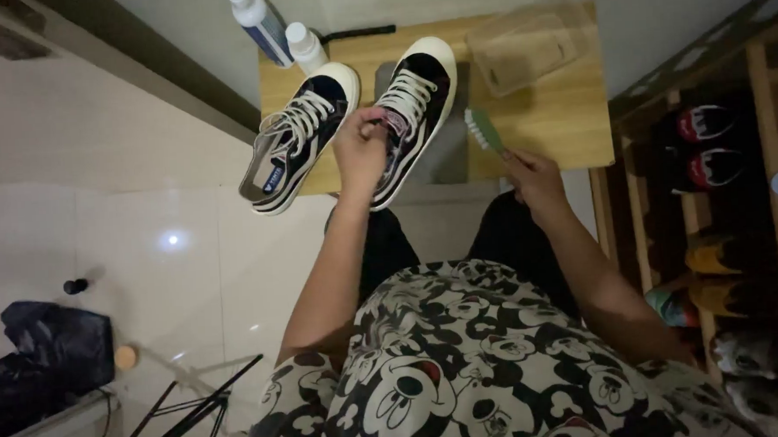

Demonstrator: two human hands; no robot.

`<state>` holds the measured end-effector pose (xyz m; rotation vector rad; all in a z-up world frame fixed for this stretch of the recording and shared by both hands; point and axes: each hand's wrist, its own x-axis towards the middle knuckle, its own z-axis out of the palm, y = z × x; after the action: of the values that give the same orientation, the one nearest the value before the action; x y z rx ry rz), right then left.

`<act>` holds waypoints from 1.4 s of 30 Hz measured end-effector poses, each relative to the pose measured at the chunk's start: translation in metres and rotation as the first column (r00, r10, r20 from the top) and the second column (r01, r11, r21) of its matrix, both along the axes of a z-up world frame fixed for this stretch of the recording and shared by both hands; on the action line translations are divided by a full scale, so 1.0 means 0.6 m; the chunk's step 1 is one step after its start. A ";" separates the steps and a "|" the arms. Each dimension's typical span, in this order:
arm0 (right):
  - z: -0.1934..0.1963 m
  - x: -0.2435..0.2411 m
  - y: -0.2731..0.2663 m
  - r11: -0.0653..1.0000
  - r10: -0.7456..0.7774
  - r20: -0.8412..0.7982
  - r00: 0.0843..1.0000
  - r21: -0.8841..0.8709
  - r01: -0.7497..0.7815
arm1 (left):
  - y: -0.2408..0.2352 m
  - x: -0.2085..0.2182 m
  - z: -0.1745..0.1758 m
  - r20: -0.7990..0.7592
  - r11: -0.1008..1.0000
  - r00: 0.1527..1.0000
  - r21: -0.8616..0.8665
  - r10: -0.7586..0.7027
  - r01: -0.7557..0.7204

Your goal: The person scrubs a black and white sneaker with a green brush, focusing on the white rubber sole and side panels. They rotate the shoe to clean different areas and then switch to the second sneaker to continue scrubbing.

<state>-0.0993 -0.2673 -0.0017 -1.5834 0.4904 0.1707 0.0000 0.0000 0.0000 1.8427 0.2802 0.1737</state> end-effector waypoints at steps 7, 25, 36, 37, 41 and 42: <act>0.018 0.003 0.019 0.999 0.044 0.054 0.998 0.004 -0.045 | -0.002 -0.035 -0.014 0.042 0.994 0.999 -0.110 -0.009 0.014; -0.131 0.122 0.006 0.430 0.468 0.393 0.792 -0.884 0.184 | 0.015 -0.060 -0.092 0.394 0.573 0.897 -0.696 -0.201 0.434; -0.170 0.160 -0.020 0.346 0.553 0.444 0.705 -0.892 0.291 | 0.019 -0.055 -0.102 0.428 0.587 0.872 -0.651 -0.239 0.481; -0.146 0.152 -0.013 0.346 0.554 0.446 0.703 -0.891 0.293 | 0.018 -0.053 -0.109 0.430 0.587 0.871 -0.650 -0.238 0.482; -0.090 0.141 -0.005 0.725 0.384 0.429 0.818 -0.688 0.021 | 0.017 -0.051 -0.122 0.430 0.569 0.879 -0.679 -0.205 0.464; -0.085 0.145 -0.009 0.854 0.247 0.476 0.844 -0.519 0.043 | 0.016 -0.050 -0.123 0.433 0.560 0.879 -0.685 -0.200 0.465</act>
<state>-0.0121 -0.2727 -0.0528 -2.0883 -0.0050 -0.3472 -0.0302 0.0096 -0.0741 0.9287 -0.2211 0.0473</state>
